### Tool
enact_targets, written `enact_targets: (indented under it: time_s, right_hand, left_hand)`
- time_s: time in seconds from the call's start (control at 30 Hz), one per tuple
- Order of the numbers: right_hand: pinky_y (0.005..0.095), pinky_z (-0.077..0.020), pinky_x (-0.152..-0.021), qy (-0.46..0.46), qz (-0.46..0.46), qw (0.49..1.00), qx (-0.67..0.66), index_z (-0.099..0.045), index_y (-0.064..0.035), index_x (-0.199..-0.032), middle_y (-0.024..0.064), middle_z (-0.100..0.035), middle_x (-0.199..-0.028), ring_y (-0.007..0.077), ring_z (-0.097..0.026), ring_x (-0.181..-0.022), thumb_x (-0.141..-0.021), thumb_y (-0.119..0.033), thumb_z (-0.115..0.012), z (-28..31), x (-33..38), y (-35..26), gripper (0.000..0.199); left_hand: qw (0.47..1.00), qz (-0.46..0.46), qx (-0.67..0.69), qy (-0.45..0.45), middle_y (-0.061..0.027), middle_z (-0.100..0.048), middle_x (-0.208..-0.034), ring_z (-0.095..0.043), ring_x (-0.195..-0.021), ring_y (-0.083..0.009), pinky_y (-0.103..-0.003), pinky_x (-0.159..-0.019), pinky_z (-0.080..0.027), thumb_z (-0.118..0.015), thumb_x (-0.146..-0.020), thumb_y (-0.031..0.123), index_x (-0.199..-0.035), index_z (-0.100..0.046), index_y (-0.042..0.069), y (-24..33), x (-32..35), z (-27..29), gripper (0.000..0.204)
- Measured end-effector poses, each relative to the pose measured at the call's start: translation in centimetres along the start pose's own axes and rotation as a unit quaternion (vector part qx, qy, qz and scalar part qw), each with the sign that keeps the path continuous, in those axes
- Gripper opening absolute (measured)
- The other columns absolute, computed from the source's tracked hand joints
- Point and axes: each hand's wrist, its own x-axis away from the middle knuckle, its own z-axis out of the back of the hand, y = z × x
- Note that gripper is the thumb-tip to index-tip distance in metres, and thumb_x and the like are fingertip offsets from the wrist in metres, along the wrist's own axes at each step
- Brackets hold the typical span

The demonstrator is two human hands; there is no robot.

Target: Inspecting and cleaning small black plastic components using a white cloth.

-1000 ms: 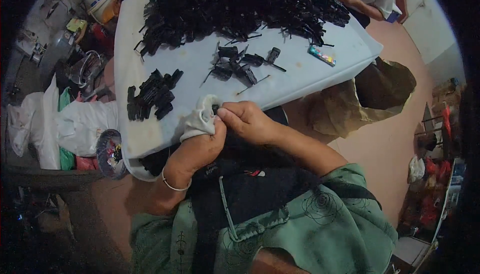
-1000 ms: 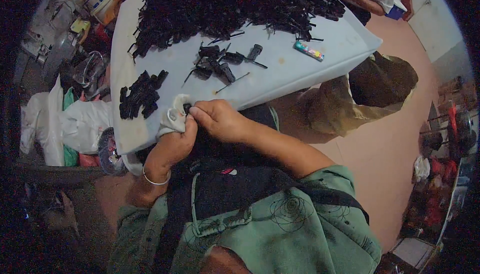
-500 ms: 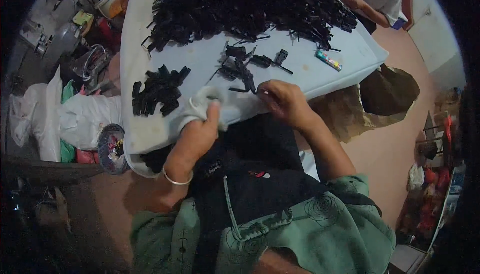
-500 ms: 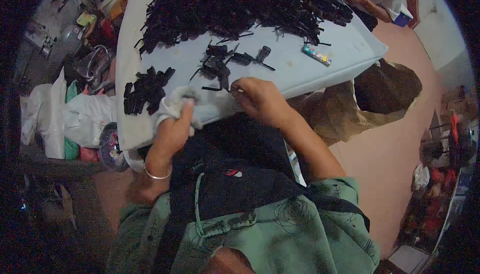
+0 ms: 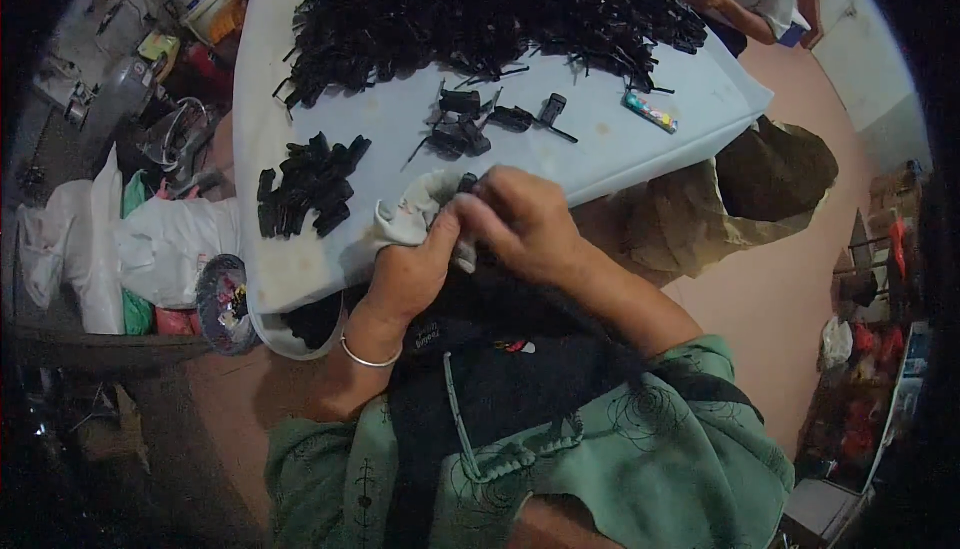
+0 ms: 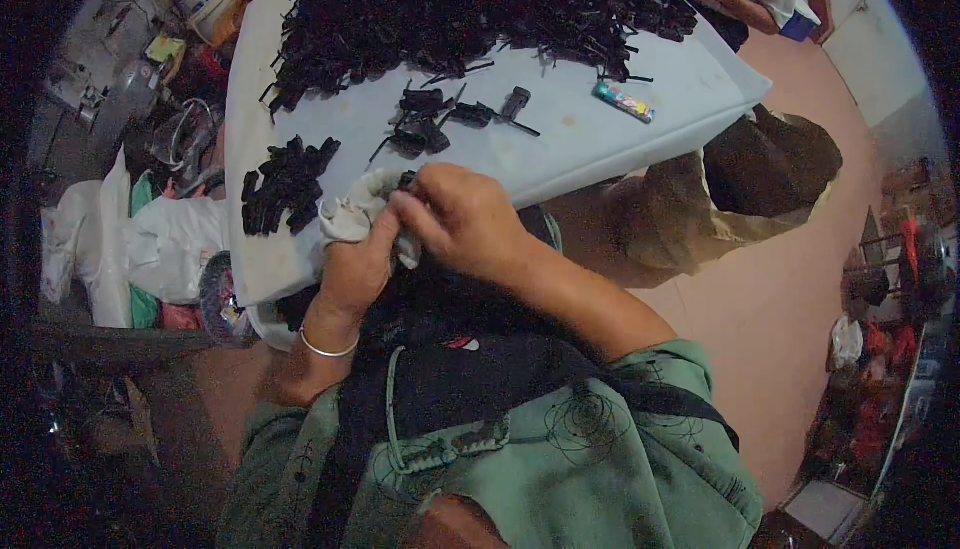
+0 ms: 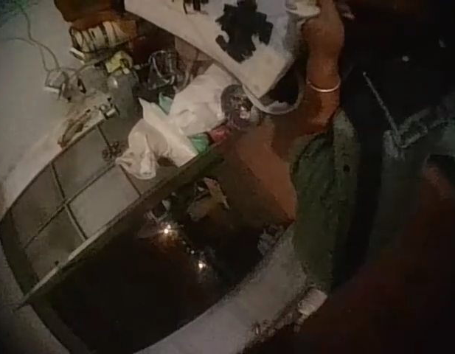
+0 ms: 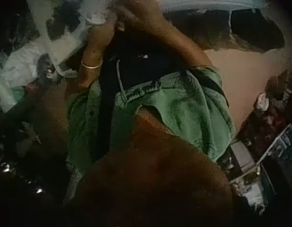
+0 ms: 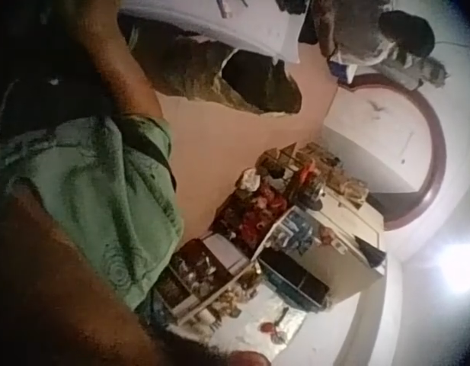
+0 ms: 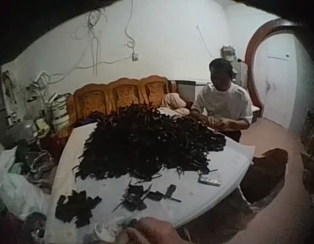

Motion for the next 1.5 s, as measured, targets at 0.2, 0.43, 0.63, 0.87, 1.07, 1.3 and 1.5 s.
enact_targets:
  time_s: [0.2, 0.43, 0.63, 0.87, 1.07, 1.3, 1.5]
  right_hand:
    - [0.0242, -0.0359, -0.049, -0.083, -0.205, 0.958, -0.185, -0.048, -0.0004, -0.068, -0.0015, -0.043, -0.058, 0.0057, -0.039, -0.056, -0.083, -0.02, -0.058, 0.0, -0.3, 1.2, 0.026]
    - [0.0332, -0.0375, -0.05, -0.131, -0.127, 0.97, -0.161, -0.05, 0.0028, -0.072, 0.0144, -0.046, -0.058, 0.0179, -0.043, -0.052, -0.087, -0.021, -0.048, -0.5, 0.3, 0.7, 0.028]
    - [0.0327, -0.0382, -0.051, -0.094, -0.248, 0.938, -0.223, -0.05, 0.0027, -0.072, 0.0133, -0.046, -0.058, 0.0177, -0.042, -0.053, -0.088, -0.023, -0.047, -2.7, 1.3, 1.2, 0.03]
    - [0.0258, -0.0395, -0.055, -0.141, -0.184, 0.952, -0.202, -0.054, 0.001, -0.079, 0.0008, -0.049, -0.062, 0.0073, -0.044, -0.062, -0.088, -0.022, -0.05, -0.5, -0.2, 0.9, 0.025]
    - [0.03, -0.0442, -0.061, -0.161, -0.009, 0.986, -0.042, -0.058, 0.0003, -0.086, 0.0135, -0.058, -0.074, 0.0158, -0.055, -0.067, -0.08, -0.012, -0.058, 0.4, 0.6, 2.6, 0.014]
    - [0.0266, -0.0417, -0.056, -0.161, -0.067, 0.971, -0.162, -0.057, 0.001, -0.081, 0.0067, -0.055, -0.065, 0.0106, -0.051, -0.061, -0.08, -0.012, -0.06, 0.6, -0.1, 2.2, 0.014]
    - [0.0254, -0.0367, -0.052, -0.198, -0.183, 0.931, -0.246, -0.051, 0.0008, -0.073, 0.002, -0.044, -0.058, 0.0067, -0.037, -0.058, -0.086, -0.019, -0.053, 0.1, 0.2, 1.9, 0.024]
  left_hand:
    - [0.939, 0.212, 0.261, -0.077, -0.0048, -0.057, -0.084, -0.054, -0.065, -0.0086, -0.02, -0.054, -0.045, -0.051, -0.084, 0.008, -0.103, -0.049, 0.001, 1.0, -0.2, 0.4, 0.02]
    - [0.992, 0.12, -0.003, -0.036, -0.0085, -0.059, -0.079, -0.057, -0.068, -0.0185, -0.029, -0.06, -0.046, -0.051, -0.079, 0.004, -0.101, -0.051, 0.001, 0.3, 0.4, 0.0, 0.021]
    - [0.909, -0.142, -0.386, -0.068, -0.0153, -0.06, -0.079, -0.058, -0.078, -0.0303, -0.036, -0.069, -0.046, -0.051, -0.076, 0.008, -0.097, -0.054, 0.0, -0.6, 1.3, 0.6, 0.022]
    - [0.978, 0.206, 0.017, -0.021, -0.0114, -0.059, -0.081, -0.058, -0.073, -0.0228, -0.032, -0.063, -0.046, -0.055, -0.082, 0.018, -0.096, -0.054, 0.0, 2.5, -0.7, 0.8, 0.023]
    - [0.956, 0.199, 0.212, 0.041, -0.0029, -0.052, -0.074, -0.049, -0.061, -0.0085, -0.024, -0.052, -0.042, -0.05, -0.086, 0.016, -0.099, -0.047, 0.0, 0.3, -0.4, 1.6, 0.02]
    - [0.975, 0.195, 0.033, -0.103, -0.0049, -0.053, -0.075, -0.049, -0.065, -0.0112, -0.026, -0.057, -0.042, -0.046, -0.085, 0.013, -0.102, -0.049, -0.001, 1.6, -0.6, 1.9, 0.022]
    - [0.977, 0.192, 0.047, -0.085, -0.009, -0.055, -0.076, -0.052, -0.067, -0.0179, -0.029, -0.061, -0.043, -0.046, -0.082, 0.011, -0.099, -0.051, -0.002, 2.2, -0.6, 1.5, 0.022]
